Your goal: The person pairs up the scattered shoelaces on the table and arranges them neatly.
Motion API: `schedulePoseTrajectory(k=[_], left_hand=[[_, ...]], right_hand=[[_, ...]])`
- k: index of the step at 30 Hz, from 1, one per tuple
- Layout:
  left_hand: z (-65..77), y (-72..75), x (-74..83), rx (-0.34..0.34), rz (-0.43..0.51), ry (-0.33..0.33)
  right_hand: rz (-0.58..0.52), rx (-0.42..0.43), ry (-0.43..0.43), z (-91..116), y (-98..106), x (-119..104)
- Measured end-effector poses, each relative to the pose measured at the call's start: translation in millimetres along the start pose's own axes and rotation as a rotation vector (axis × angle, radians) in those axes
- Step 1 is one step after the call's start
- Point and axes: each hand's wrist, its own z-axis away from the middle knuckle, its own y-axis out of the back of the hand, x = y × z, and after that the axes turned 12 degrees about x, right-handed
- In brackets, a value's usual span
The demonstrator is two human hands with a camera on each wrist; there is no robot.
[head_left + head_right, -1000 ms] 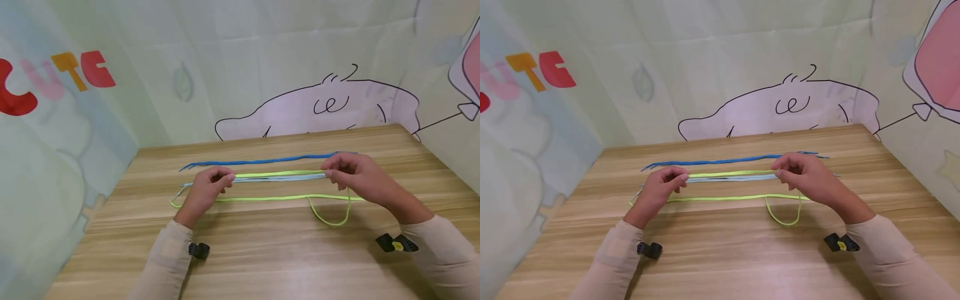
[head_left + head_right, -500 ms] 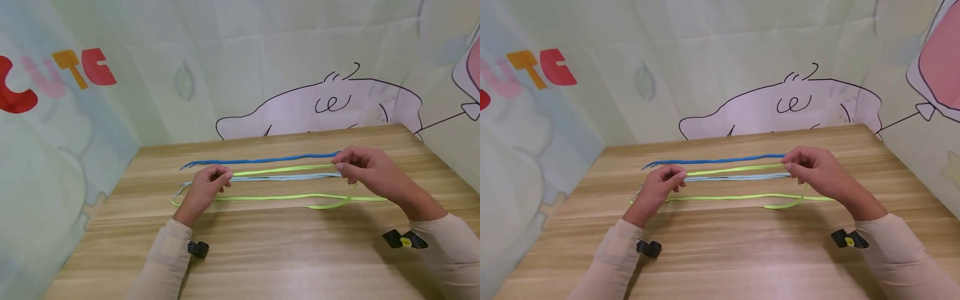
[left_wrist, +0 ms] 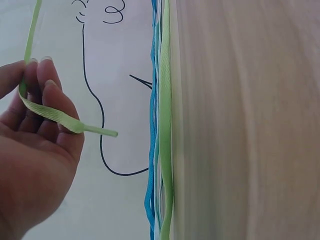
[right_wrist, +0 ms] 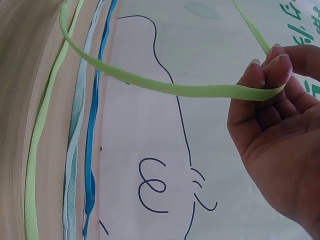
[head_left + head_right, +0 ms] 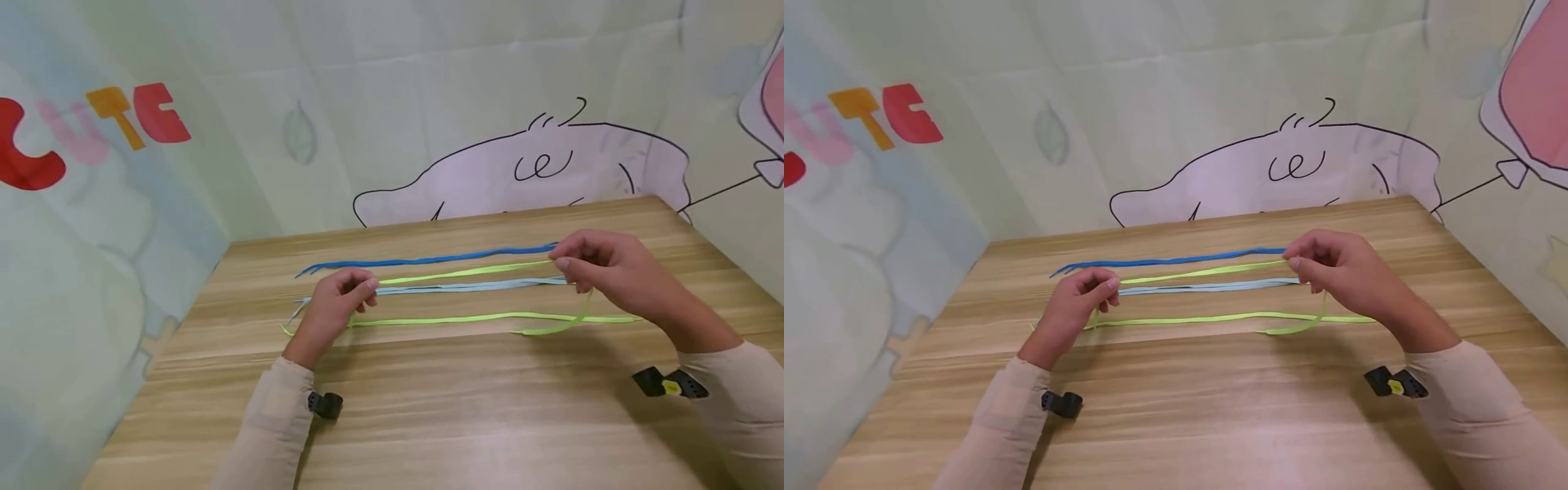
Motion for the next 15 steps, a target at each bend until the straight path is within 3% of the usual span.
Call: schedulePoseTrajectory(k=[15], left_hand=[[-1.2,11.4,-6.1,0.019,-0.020,0.014]], right_hand=[[0.054,0.034,-0.074,9.3,2.8,5.3]])
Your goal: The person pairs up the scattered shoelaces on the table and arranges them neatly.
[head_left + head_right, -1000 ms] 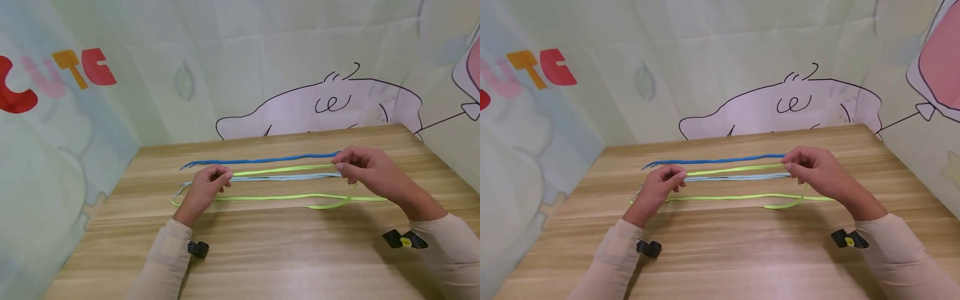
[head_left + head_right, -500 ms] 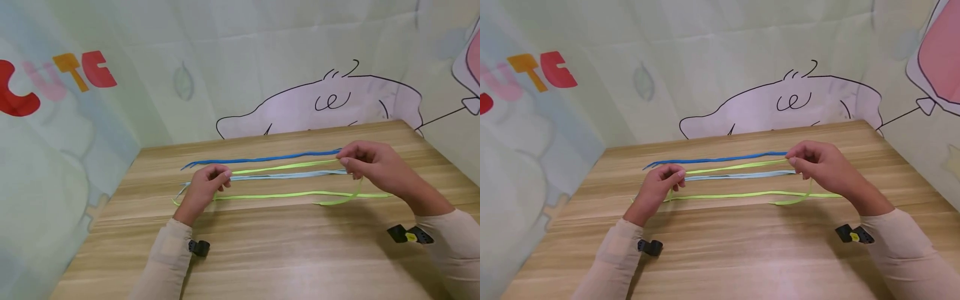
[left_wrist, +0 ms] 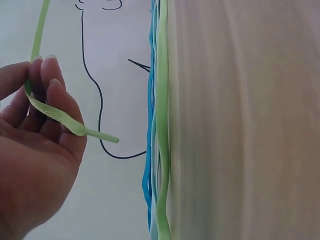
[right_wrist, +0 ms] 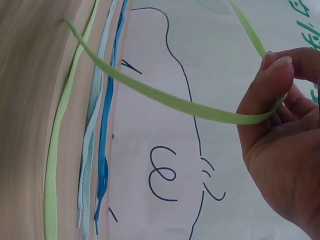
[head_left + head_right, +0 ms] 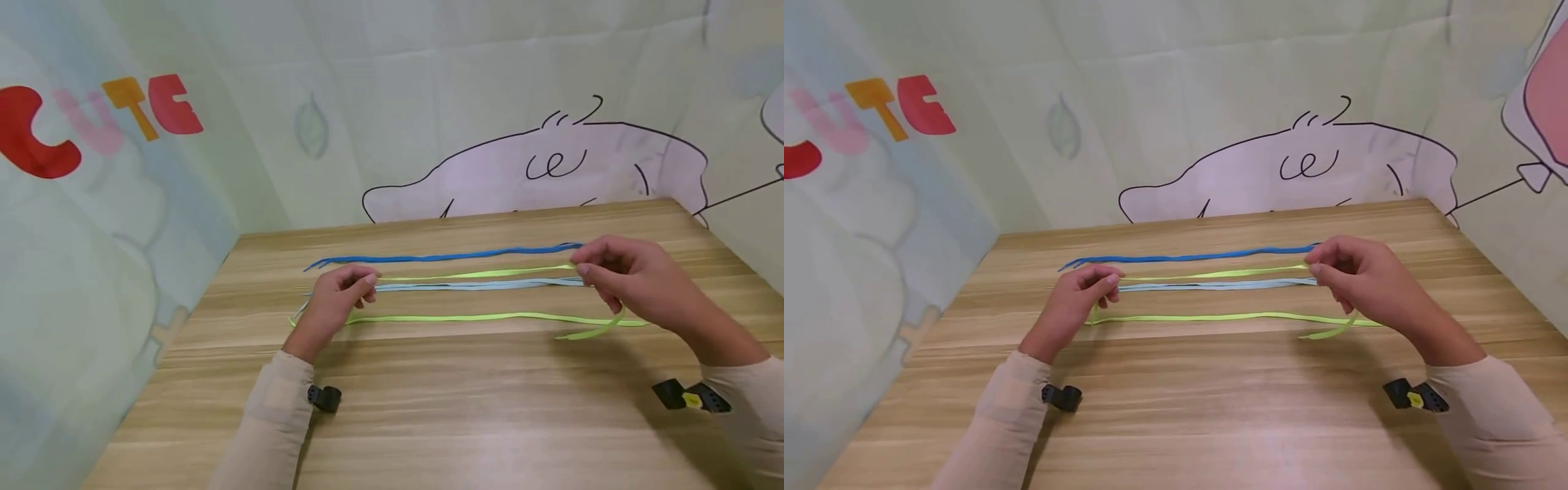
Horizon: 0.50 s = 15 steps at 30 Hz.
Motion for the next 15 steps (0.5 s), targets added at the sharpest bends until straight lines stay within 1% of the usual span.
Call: schedulePoseTrajectory(k=[8,13,15], left_hand=[[-0.9,6.5,-6.0,0.009,0.018,0.006],[-0.8,9.5,-6.4,0.007,0.014,0.023],[-0.3,10.5,-6.1,0.010,-0.001,0.032]], right_hand=[[0.029,-0.016,0.013,-3.7,1.3,9.7],[0.053,0.002,-0.007,-4.7,6.3,12.8],[0.068,0.011,-0.015,-4.9,9.1,13.7]])
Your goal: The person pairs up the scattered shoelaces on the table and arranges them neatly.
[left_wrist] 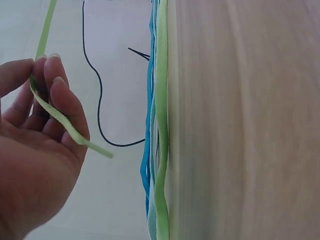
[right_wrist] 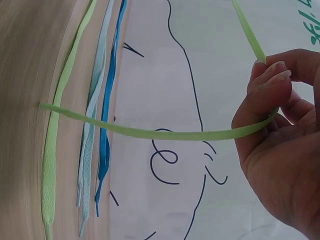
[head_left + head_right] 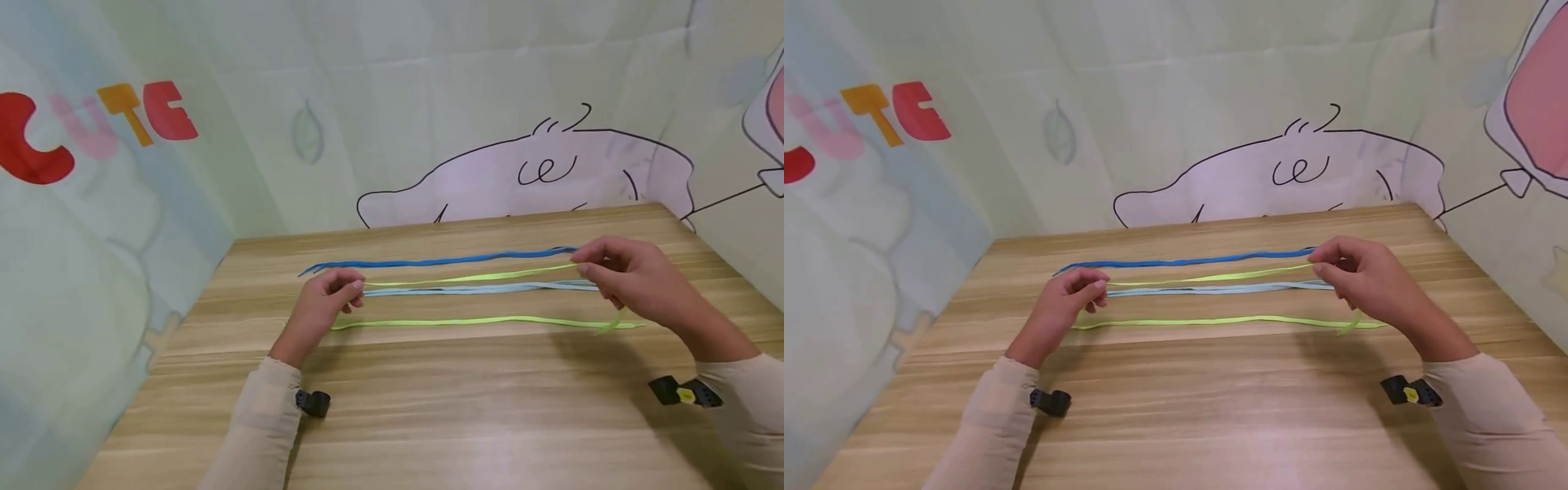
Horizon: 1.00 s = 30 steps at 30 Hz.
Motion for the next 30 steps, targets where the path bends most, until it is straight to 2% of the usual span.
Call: schedulePoseTrajectory(k=[5,13,18,30], left_hand=[[0.3,3.6,-0.7,0.003,-0.023,0.007],[-2.7,6.9,-3.0,0.017,-0.045,0.018],[-3.7,8.3,-4.3,0.036,-0.063,0.031],[-5.7,14.2,-9.0,0.071,-0.067,0.079]], right_hand=[[0.051,0.024,-0.037,-2.0,2.9,2.1],[0.117,0.049,-0.149,-3.5,4.3,2.3],[0.141,0.018,-0.156,-5.2,6.2,11.9],[0.184,-0.078,-0.242,-10.3,7.4,21.6]])
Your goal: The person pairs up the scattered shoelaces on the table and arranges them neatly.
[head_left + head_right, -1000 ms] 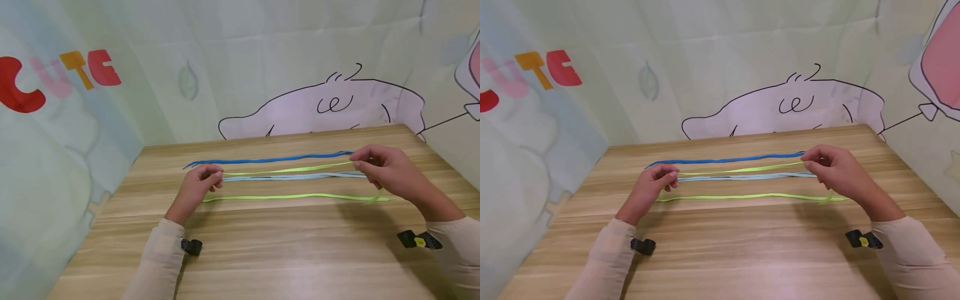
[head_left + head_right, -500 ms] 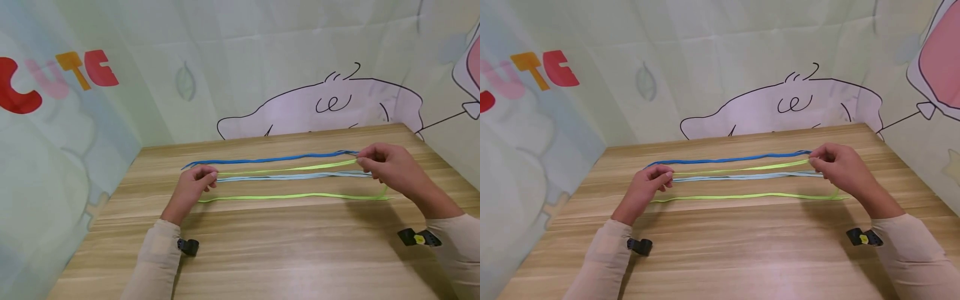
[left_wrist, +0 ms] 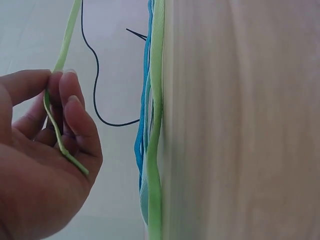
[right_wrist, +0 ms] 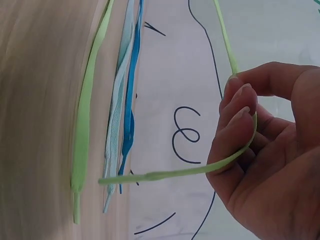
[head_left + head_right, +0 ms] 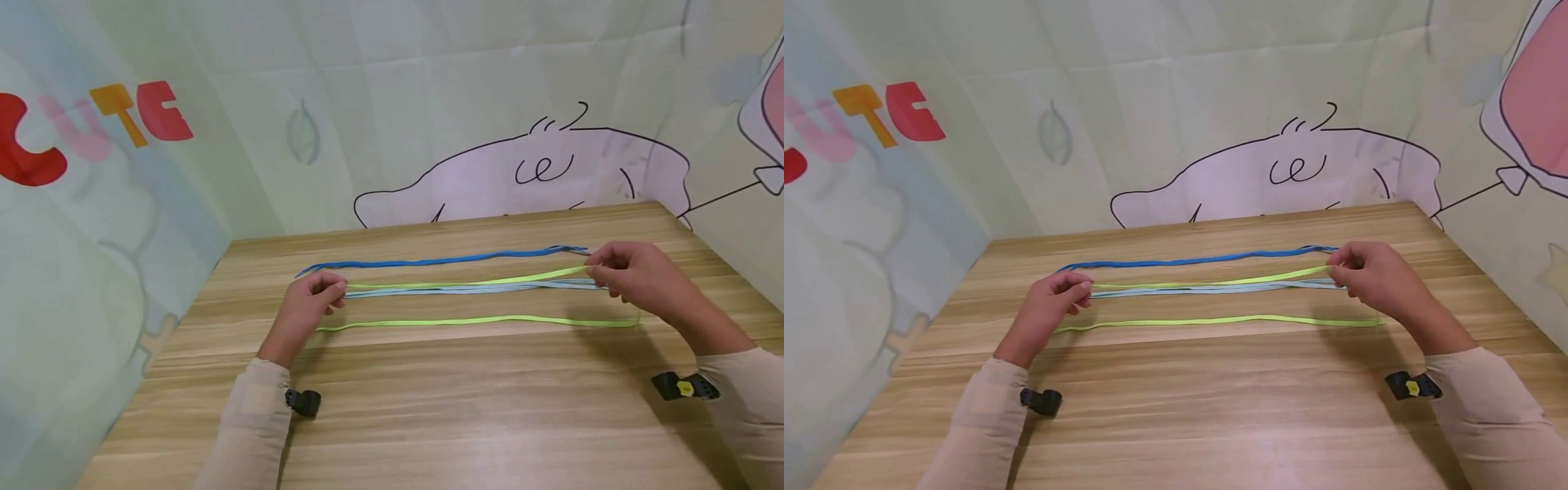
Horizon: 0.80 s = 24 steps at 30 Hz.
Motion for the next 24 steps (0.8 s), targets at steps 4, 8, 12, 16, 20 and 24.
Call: schedulePoseTrajectory(k=[4,8,12,16,20,24], left_hand=[[-0.7,0.2,-0.8,-0.003,-0.004,0.022],[-1.4,0.9,-2.0,-0.015,-0.040,0.054],[-1.5,2.6,-3.9,-0.036,-0.076,0.091],[-2.1,4.0,-6.1,-0.045,-0.093,0.113],[-1.9,3.7,-6.4,-0.059,-0.107,0.130],[-2.7,4.0,-4.8,-0.080,-0.128,0.135]], right_hand=[[0.015,-0.036,-0.013,-2.0,-0.3,4.0],[0.035,-0.075,-0.016,-3.5,-1.5,6.7],[0.047,-0.109,-0.002,-5.2,-4.9,7.5],[0.057,-0.137,0.004,-6.4,-8.9,7.3],[0.046,-0.172,0.010,-6.7,-12.1,7.9],[0.033,-0.179,0.025,-7.1,-14.2,8.3]])
